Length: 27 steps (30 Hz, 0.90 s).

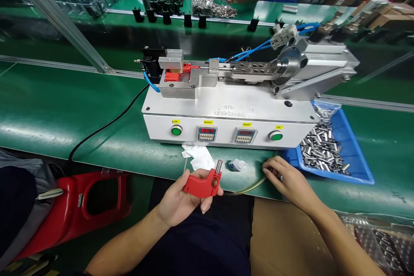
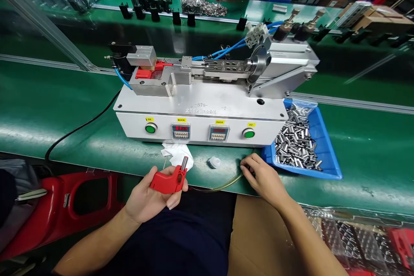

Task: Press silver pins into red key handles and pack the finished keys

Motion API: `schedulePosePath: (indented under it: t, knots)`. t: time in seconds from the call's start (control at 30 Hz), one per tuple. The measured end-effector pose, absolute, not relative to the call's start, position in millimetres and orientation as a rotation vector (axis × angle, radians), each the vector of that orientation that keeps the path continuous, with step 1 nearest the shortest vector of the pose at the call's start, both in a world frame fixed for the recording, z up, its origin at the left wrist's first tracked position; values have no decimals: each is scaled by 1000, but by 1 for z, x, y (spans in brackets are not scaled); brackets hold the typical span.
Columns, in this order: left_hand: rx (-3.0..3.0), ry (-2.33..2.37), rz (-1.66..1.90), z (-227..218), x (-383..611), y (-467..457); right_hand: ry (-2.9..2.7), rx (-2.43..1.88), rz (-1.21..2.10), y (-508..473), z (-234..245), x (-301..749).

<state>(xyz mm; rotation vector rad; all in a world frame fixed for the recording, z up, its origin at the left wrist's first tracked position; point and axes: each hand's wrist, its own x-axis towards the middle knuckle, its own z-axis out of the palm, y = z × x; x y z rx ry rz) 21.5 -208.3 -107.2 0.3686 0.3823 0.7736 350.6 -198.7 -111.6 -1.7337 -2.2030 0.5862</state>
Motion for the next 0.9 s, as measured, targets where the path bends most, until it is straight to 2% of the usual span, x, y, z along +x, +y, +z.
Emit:
schedulePosePath:
  t: [0.9]
  knots:
    - [589,374,846,-115,15,-207,-2145,-1764,670,-197,-113,350]
